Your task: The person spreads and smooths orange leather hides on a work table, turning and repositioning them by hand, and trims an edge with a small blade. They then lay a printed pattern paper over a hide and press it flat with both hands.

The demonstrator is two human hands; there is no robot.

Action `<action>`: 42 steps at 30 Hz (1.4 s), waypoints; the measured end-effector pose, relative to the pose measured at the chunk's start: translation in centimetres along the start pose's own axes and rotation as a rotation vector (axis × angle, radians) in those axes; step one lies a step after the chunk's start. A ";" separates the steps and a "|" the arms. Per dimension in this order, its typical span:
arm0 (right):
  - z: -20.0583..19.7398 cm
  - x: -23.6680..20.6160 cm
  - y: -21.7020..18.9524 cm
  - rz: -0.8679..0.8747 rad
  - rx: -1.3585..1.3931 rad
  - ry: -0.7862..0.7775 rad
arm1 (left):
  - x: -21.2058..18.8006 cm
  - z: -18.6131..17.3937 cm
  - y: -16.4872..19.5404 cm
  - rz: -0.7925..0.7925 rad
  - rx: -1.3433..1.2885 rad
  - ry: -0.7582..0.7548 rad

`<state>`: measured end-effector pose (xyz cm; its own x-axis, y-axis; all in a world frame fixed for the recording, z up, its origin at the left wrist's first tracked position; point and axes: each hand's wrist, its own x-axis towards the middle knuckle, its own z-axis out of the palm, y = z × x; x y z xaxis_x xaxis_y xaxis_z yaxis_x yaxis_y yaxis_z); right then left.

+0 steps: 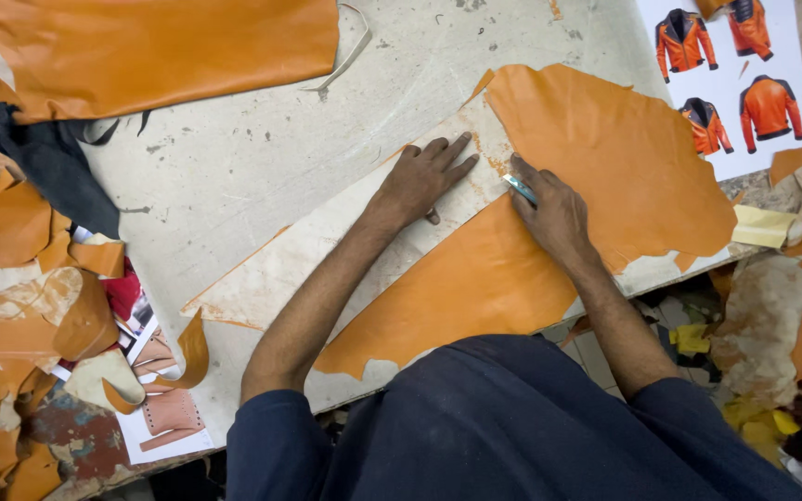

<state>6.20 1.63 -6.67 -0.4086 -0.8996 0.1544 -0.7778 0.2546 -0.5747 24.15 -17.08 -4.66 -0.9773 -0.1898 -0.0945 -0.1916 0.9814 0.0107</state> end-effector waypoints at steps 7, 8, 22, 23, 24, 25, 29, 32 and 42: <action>-1.9 -7.2 0.1 0.135 0.209 0.080 | 0.8 -1.9 2.0 -0.020 0.153 -0.139; -1.9 -8.1 -0.4 0.160 0.201 0.104 | 1.0 -2.0 2.5 -0.020 0.178 -0.156; 3.8 -4.5 -8.8 0.417 0.013 0.498 | 2.7 0.2 3.7 -0.014 0.328 -0.268; 4.3 -4.3 -9.0 0.355 -0.141 0.542 | 2.7 0.1 3.7 -0.016 0.320 -0.241; 4.8 -4.1 -9.3 0.293 -0.294 0.578 | 2.6 0.1 3.6 -0.017 0.313 -0.216; 5.0 -4.0 -9.7 0.284 -0.303 0.586 | 2.6 0.1 3.4 -0.015 0.308 -0.191; 5.6 -3.2 -12.3 0.512 -0.090 0.493 | 2.1 0.5 2.4 0.022 0.254 -0.246; 5.6 -2.5 -14.7 0.671 0.080 0.413 | 1.6 0.2 1.6 0.038 0.207 -0.231; 7.3 -1.3 -17.8 0.695 0.179 0.512 | -0.7 -5.2 0.5 0.173 0.230 -0.495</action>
<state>24.08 -4.35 -2.52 -0.9587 -0.2816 0.0396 -0.2048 0.5869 -0.7833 24.25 -16.63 0.54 -0.8231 -0.0441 -0.5662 0.0460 0.9885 -0.1438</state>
